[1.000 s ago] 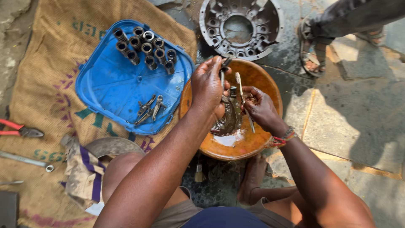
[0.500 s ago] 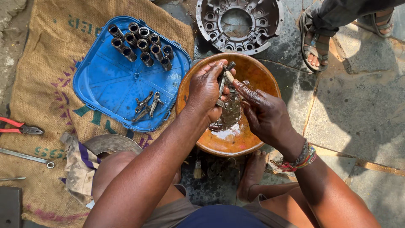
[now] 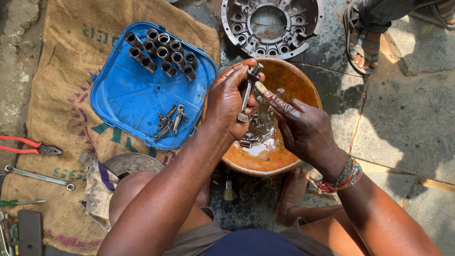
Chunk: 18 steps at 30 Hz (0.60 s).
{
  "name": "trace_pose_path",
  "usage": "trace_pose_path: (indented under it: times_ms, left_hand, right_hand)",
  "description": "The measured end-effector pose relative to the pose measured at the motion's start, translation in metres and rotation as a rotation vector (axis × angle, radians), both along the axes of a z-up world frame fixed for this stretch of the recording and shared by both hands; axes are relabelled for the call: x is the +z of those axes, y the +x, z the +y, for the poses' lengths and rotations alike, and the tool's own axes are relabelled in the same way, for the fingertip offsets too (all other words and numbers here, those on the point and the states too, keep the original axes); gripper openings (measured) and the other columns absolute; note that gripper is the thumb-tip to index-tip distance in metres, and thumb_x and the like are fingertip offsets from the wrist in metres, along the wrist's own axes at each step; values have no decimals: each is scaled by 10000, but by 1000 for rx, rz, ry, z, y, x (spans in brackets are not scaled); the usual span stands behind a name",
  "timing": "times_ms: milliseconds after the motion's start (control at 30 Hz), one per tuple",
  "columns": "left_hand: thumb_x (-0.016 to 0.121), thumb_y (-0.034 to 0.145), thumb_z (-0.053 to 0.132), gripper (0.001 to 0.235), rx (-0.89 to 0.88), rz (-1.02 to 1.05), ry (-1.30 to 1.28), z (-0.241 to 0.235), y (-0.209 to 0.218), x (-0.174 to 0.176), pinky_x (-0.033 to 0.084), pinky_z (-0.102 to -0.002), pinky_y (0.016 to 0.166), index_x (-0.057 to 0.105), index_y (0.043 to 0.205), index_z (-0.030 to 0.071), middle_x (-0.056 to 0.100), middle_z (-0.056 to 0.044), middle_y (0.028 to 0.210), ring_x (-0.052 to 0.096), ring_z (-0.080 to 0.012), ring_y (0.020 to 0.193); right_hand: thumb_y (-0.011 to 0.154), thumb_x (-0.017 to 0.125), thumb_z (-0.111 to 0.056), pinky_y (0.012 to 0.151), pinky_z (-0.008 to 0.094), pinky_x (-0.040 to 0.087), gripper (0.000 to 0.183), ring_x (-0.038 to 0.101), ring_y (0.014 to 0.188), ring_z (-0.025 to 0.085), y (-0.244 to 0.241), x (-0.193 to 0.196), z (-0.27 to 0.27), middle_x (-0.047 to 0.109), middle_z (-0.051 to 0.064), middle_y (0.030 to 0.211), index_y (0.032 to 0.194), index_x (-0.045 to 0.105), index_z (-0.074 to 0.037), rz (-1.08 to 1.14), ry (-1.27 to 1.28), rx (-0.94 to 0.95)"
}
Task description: The person scrubs a small metal part with a toothbrush over a bowl of liquid, then wipes it with a cloth. They repeat this process for several other small metal parts, occasionally rinsing them in the bowl.
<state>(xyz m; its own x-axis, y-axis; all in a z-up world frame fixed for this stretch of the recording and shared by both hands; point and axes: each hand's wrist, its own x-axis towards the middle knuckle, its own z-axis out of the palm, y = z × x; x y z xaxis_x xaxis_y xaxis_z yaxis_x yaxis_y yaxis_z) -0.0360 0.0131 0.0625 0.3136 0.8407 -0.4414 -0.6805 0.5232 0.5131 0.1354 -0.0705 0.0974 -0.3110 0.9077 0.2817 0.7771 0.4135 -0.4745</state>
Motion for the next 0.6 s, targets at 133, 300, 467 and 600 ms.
trace_pose_path:
  times_ms: [133, 300, 467, 600]
  left_hand:
    - [523, 1041, 164, 189, -68, 142, 12, -2, 2, 2, 387, -201, 327, 657, 1127, 61, 719, -111, 864, 524, -85, 451]
    - [465, 1053, 184, 226, -119, -52, -94, -7, 9, -15, 388, -182, 354, 640, 1138, 68, 694, -109, 841, 524, -69, 478]
    - [465, 1055, 197, 221, -97, -77, -74, -7, 8, -22, 385, -197, 363, 625, 1148, 77, 679, -117, 858, 554, -92, 514]
    - [500, 1050, 187, 195, -134, 18, -51, -3, 7, -22, 353, -180, 329, 633, 1160, 97, 667, -104, 847, 511, -75, 468]
  right_hand:
    - [945, 670, -59, 615, 431, 499, 521, 607, 671, 296, 2, 3, 3, 602, 105, 818, 1449, 606, -173, -42, 92, 5]
    - [923, 689, -79, 600, 433, 489, 442, 597, 655, 301, 5, -6, 5, 616, 113, 839, 1354, 651, -171, -100, 57, 10]
    - [929, 670, -59, 653, 433, 510, 503, 620, 715, 305, 3, -4, 3, 653, 111, 934, 1417, 623, -172, -26, 98, 39]
    - [872, 698, -59, 634, 450, 510, 544, 627, 694, 325, 10, 1, 0, 636, 105, 848, 1396, 645, -193, -121, 55, 37]
